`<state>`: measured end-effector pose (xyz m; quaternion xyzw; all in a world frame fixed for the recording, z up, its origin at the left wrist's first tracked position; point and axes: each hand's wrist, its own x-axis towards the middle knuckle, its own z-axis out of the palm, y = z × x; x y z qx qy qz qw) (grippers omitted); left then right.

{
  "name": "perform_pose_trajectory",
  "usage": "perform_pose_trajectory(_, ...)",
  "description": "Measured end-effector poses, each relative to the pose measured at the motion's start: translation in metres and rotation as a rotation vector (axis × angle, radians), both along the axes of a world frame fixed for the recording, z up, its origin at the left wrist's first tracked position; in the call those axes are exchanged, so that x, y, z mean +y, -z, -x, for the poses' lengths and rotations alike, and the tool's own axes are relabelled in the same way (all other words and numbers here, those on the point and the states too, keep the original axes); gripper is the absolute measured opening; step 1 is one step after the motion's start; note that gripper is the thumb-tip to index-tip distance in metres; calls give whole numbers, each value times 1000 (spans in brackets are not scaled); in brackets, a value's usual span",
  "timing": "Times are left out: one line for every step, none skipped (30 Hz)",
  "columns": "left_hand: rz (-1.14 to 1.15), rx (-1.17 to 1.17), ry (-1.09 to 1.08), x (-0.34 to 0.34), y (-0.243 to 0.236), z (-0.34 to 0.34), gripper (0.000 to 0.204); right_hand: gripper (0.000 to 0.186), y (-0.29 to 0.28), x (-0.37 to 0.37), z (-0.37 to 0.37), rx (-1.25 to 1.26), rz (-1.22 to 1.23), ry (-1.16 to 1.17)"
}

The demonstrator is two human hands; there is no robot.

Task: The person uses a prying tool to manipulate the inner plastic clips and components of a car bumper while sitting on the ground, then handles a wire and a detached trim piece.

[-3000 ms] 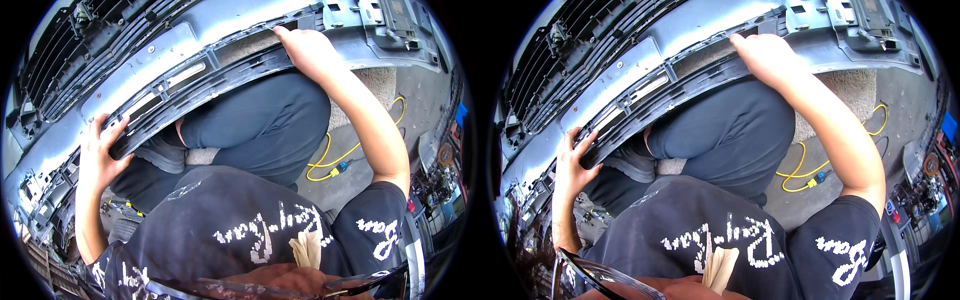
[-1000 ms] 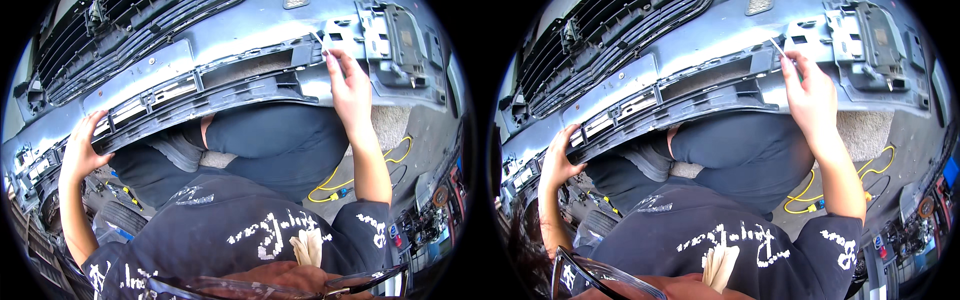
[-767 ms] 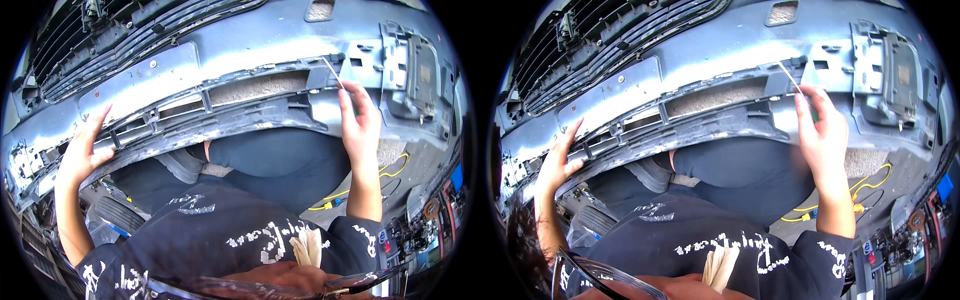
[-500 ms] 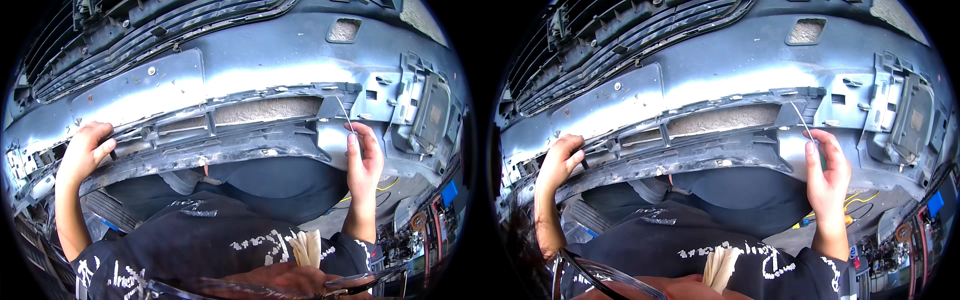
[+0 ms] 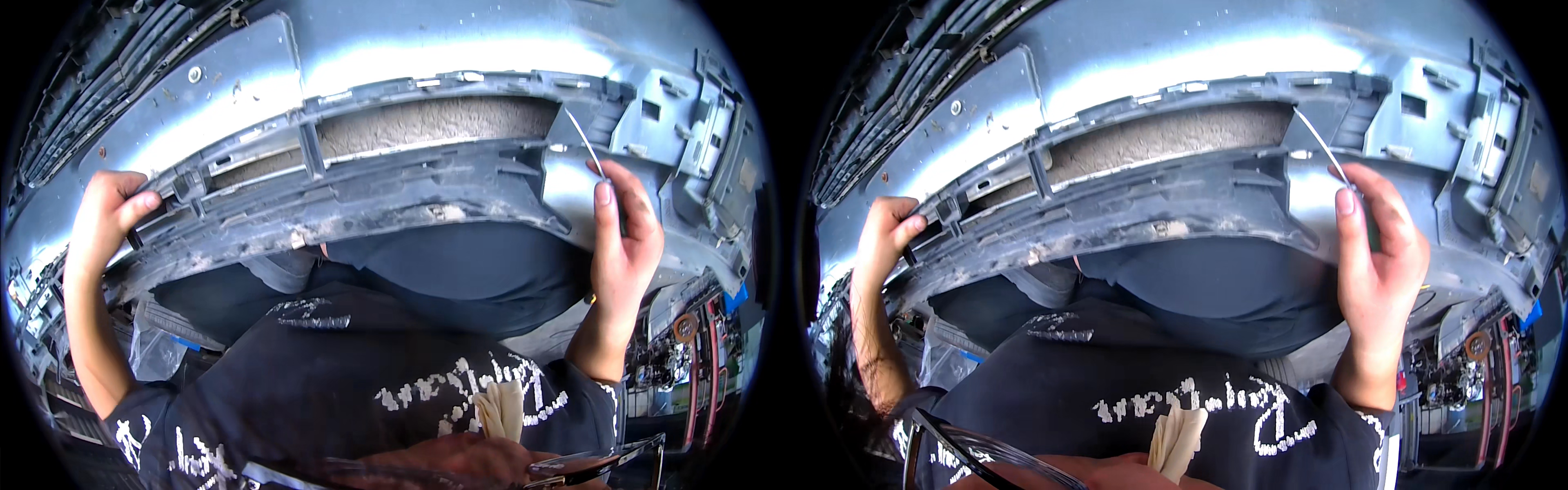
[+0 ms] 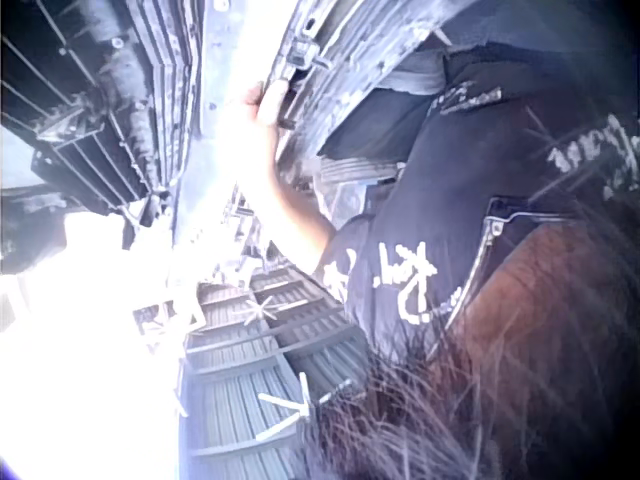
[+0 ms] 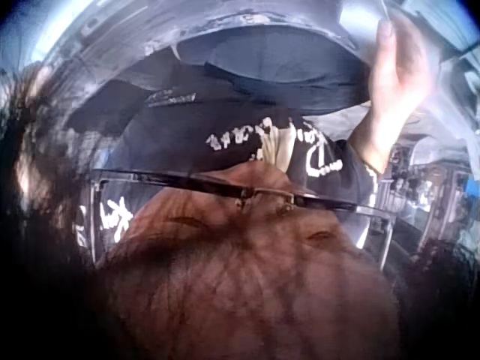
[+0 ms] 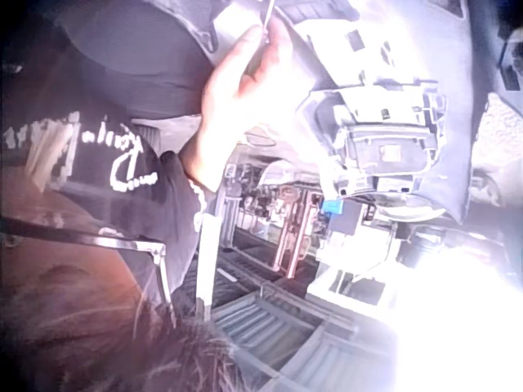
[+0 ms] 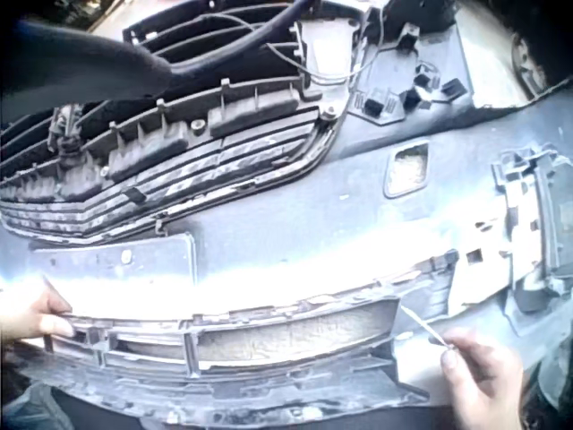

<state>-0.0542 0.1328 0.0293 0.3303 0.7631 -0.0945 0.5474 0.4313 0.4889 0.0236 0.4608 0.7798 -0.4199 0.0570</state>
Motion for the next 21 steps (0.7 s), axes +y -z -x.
perform_pose_trajectory(50,-54,-36,1,1,4,85,24,0,0,-1,22,-4,-7)
perform_pose_trajectory(47,-76,-58,0,0,4,86,25,0,0,-4,22,-30,-31)
perform_pose_trajectory(50,-78,-49,-1,-1,3,86,25,3,0,-8,28,-61,-54)
perform_pose_trajectory(57,-81,-74,-3,-3,2,86,25,5,-1,-9,38,-90,-52)
perform_pose_trajectory(64,-82,-100,-4,-6,1,85,25,7,0,-7,46,-116,-62)
perform_pose_trajectory(96,-71,-97,2,-12,-1,79,25,9,-1,-6,60,-123,-47)
perform_pose_trajectory(99,-71,-91,3,-17,-5,79,25,11,-2,-6,75,-131,-34)
perform_pose_trajectory(73,-16,-78,2,-24,-9,75,26,13,-3,-8,67,-140,-28)
perform_pose_trajectory(45,41,-66,1,-32,-14,72,26,15,-3,-8,69,-138,-23)
perform_pose_trajectory(48,44,-62,0,-39,-20,72,26,17,-2,-8,88,-152,-19)
perform_pose_trajectory(-10,122,-23,-3,-46,-28,66,26,19,-2,-8,108,-165,-15)
perform_pose_trajectory(-78,190,11,-9,-46,-37,61,27,20,-4,-8,96,-194,-17)
perform_pose_trajectory(-141,263,49,-7,-50,-45,56,27,21,-5,-9,94,-194,-14)
perform_pose_trajectory(-42,236,47,6,-57,-52,52,27,23,-5,-10,79,-238,-28)
perform_pose_trajectory(-26,279,73,5,-64,-57,52,26,26,-6,-10,70,-279,-40)
perform_pose_trajectory(-65,316,106,0,-67,-62,52,26,28,-6,-11,74,-277,-36)
perform_pose_trajectory(-104,352,140,-4,-68,-67,52,26,31,-7,-11,72,-300,-50)
perform_pose_trajectory(-94,375,175,0,-72,-72,52,26,32,-6,-11,66,-327,-66)
perform_pose_trajectory(-99,396,141,-4,-72,-76,53,26,32,-5,-12,62,-330,-66)
perform_pose_trajectory(-74,395,165,-1,-75,-78,52,26,31,-4,-12,57,-341,-83)
perform_pose_trajectory(-43,400,189,3,-80,-81,52,26,33,-3,-12,58,-348,-100)
